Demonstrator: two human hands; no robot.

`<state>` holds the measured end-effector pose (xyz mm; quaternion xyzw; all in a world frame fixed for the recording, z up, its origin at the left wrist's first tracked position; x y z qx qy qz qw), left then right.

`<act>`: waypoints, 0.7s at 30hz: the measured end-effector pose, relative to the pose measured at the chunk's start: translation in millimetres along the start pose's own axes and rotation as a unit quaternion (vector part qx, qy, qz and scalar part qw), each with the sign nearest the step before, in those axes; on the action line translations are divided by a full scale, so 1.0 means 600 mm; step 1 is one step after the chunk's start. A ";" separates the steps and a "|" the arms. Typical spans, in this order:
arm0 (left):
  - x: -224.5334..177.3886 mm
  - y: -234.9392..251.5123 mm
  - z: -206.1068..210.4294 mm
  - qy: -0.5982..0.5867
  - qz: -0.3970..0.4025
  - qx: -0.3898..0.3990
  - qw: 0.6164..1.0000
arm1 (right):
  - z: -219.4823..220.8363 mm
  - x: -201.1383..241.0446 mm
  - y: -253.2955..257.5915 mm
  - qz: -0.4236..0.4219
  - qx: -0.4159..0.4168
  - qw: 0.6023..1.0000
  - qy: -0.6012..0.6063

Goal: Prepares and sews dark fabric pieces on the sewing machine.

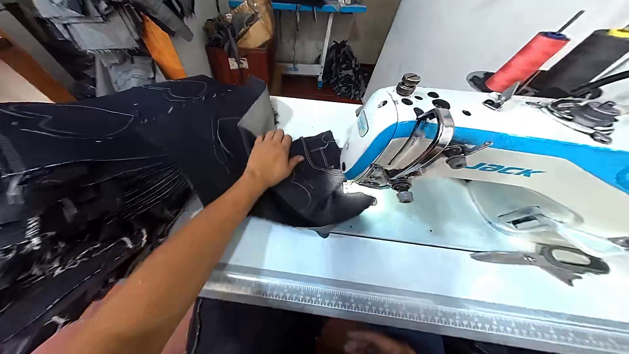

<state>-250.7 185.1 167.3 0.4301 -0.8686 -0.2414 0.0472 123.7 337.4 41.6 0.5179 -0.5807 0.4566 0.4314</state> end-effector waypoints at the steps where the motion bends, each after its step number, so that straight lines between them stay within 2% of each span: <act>1: -0.005 -0.042 -0.023 0.006 -0.035 -0.005 0.999 | -0.003 0.002 0.011 0.020 0.009 0.998 0.057; 3: -0.017 -0.147 -0.074 0.036 -0.068 -0.034 0.996 | 0.004 0.016 0.026 0.056 0.038 0.984 0.166; 5: -0.041 -0.273 -0.126 0.075 -0.077 -0.086 0.991 | 0.018 0.041 0.031 0.088 0.028 0.972 0.216; 7: -0.076 -0.396 -0.165 0.126 -0.069 -0.162 0.976 | 0.048 0.055 0.035 0.080 0.017 0.975 0.208; 9: -0.091 -0.499 -0.174 0.141 -0.056 -0.211 0.966 | 0.106 0.063 0.051 0.045 0.030 0.988 0.142; 11: -0.059 -0.576 -0.156 0.063 -0.087 -0.158 0.982 | 0.158 0.059 0.070 0.052 0.033 0.997 -0.049; 12: -0.025 -0.608 -0.143 -0.014 -0.152 -0.095 0.984 | 0.177 0.055 0.079 0.071 0.051 0.989 -0.121; 13: 0.019 -0.640 -0.128 -0.099 -0.242 -0.022 0.965 | 0.188 0.046 0.089 0.085 0.055 0.983 -0.150; 14: 0.064 -0.669 -0.110 -0.187 -0.317 0.041 0.929 | 0.191 0.033 0.100 0.088 0.037 0.985 -0.145; 16: 0.127 -0.697 -0.083 -0.352 -0.347 0.087 0.865 | 0.185 0.007 0.122 0.083 -0.024 0.991 -0.098; 18: 0.165 -0.667 -0.072 -0.399 -0.321 0.057 0.857 | 0.168 -0.006 0.143 0.078 -0.088 0.988 -0.096; 20: 0.190 -0.606 -0.057 -0.303 -0.342 0.030 0.889 | 0.142 -0.014 0.153 0.126 -0.096 0.966 -0.206; 21: 0.199 -0.577 -0.041 -0.216 -0.366 0.077 0.902 | 0.127 -0.031 0.156 0.191 -0.074 0.942 -0.265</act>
Point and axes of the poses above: each hand's wrist, its own y-axis towards the middle knuckle, its own z-axis out of the palm, x = y × z, the point moved 6 cm from there along y, towards the middle knuckle, and after that the axes turned 13 degrees about -x, right-handed, at the moved point
